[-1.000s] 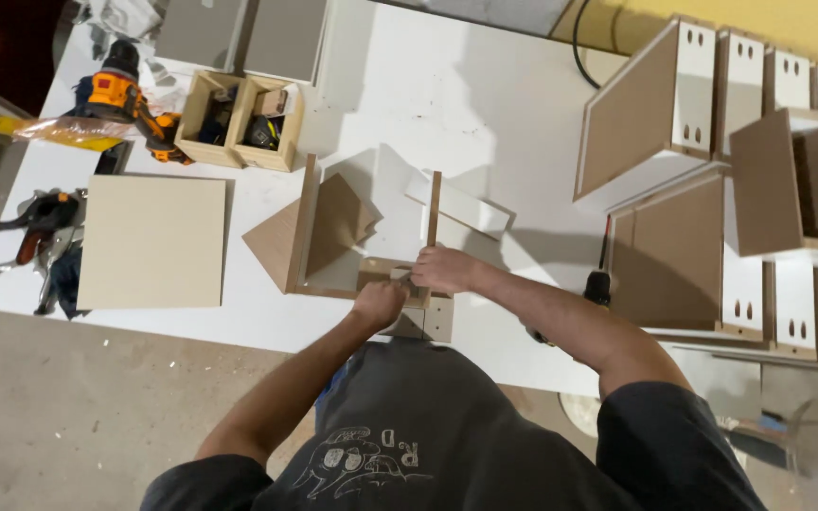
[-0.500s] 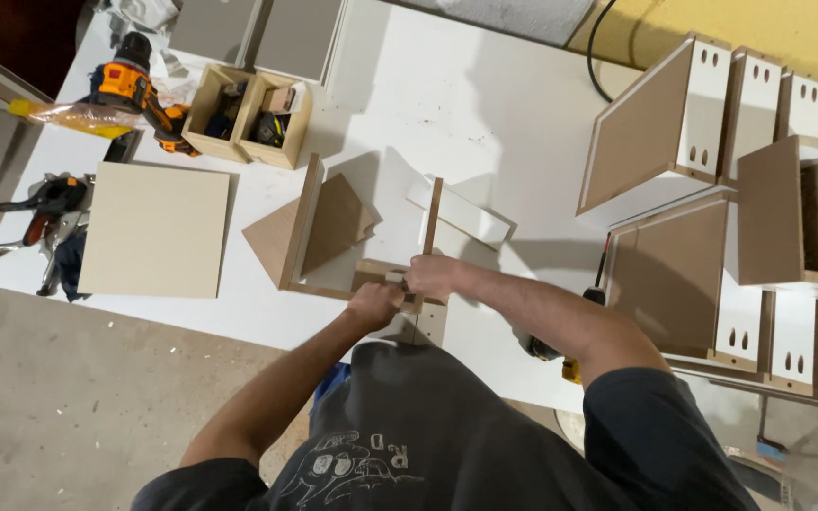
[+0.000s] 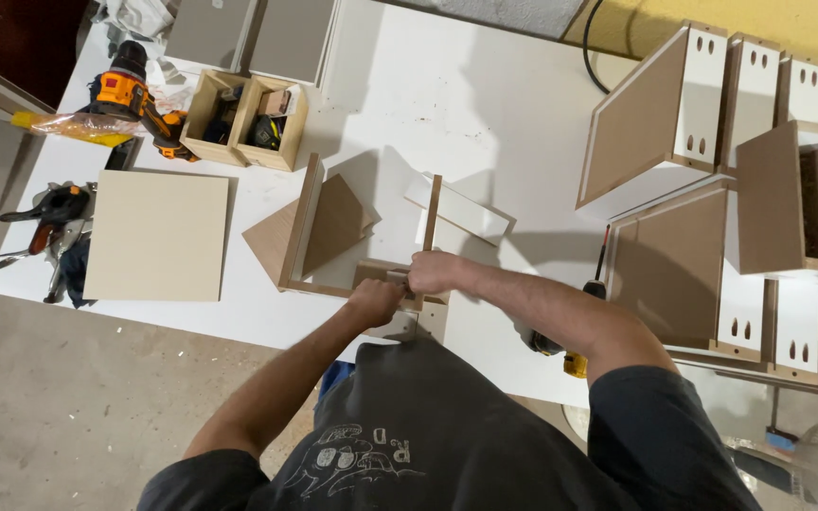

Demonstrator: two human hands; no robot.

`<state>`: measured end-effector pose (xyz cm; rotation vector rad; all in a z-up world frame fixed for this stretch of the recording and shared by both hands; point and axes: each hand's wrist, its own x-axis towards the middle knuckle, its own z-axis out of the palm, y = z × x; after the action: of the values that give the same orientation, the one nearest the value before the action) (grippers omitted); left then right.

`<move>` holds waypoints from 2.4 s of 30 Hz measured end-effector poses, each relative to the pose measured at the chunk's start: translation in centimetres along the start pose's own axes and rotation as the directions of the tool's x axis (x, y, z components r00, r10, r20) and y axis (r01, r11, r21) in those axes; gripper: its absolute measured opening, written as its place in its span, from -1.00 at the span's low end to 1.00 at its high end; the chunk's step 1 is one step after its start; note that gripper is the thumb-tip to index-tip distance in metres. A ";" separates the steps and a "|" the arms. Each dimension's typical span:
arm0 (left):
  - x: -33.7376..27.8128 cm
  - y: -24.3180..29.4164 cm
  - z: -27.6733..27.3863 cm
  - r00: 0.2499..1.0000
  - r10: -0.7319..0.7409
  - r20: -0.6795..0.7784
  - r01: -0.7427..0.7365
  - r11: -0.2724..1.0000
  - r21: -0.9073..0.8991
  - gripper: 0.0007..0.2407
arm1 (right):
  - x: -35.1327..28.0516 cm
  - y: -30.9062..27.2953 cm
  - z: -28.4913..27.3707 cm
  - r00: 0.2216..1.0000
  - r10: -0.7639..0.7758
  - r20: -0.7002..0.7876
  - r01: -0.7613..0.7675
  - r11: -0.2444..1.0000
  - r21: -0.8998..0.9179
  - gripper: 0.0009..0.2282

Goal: Assembling wooden drawer frames by aligning pre-cut panels and fastening them with a power drill.

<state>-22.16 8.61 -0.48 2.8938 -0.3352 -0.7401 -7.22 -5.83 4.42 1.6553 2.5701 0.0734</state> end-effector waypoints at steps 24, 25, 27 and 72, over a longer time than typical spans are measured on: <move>-15.2 2.5 -19.2 0.786 -0.610 0.098 -0.083 -0.261 -0.962 -0.12 | 5.4 -6.9 -16.3 0.895 0.415 0.162 -0.441 0.876 0.196 -0.95; -13.9 1.5 -17.4 0.784 -0.613 0.093 -0.089 -0.259 -0.962 -0.12 | 6.0 -7.1 -16.1 0.897 0.413 0.159 -0.439 0.878 0.191 -0.95; -11.0 -0.4 -13.8 0.771 -0.634 0.060 -0.008 -0.104 -0.995 -0.14 | 7.1 -7.5 -15.8 0.894 0.441 0.084 -0.448 0.866 0.222 -0.98; -11.0 -21.9 -0.4 0.751 -0.572 -0.330 0.410 0.796 -0.445 -0.31 | 3.3 -2.6 2.3 -0.216 0.908 0.358 -0.585 -0.414 0.697 -0.71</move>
<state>-27.39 32.55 0.83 2.6895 0.5982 -0.1190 -10.70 -3.89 1.78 3.8625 0.1282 -0.6812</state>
